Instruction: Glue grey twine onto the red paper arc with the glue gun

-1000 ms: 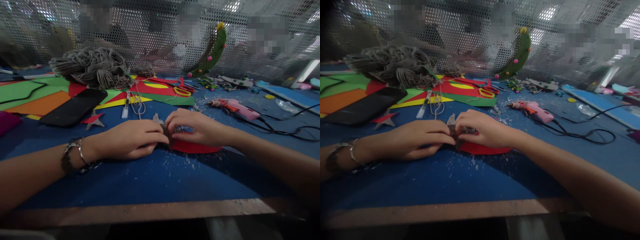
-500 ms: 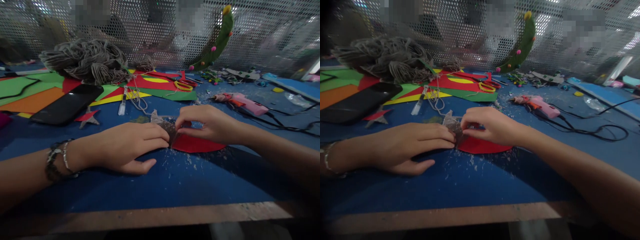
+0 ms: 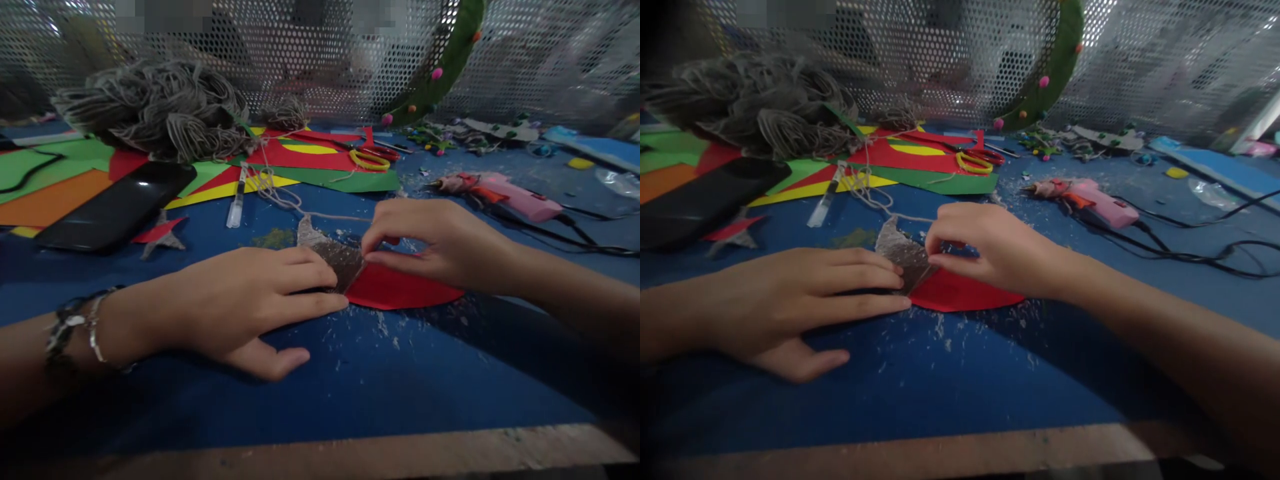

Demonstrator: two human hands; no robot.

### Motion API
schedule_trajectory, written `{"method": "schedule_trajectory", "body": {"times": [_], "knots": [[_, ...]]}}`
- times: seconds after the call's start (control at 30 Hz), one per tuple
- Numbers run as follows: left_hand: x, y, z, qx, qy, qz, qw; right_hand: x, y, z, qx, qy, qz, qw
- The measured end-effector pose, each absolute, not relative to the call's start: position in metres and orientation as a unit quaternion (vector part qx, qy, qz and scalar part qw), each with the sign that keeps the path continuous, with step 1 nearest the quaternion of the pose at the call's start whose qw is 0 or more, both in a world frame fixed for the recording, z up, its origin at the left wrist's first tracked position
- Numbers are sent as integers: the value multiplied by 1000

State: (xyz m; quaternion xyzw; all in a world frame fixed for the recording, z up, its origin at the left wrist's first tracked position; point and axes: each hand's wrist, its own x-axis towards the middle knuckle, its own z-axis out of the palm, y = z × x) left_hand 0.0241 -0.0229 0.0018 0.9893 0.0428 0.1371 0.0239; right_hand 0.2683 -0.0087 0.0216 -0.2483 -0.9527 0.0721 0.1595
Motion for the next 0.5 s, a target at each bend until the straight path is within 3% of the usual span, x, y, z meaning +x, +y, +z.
{"method": "schedule_trajectory", "body": {"times": [0.5], "knots": [[21,-27,3,985,94,125,67,283,-1,18,-323,-931,101,136]]}}
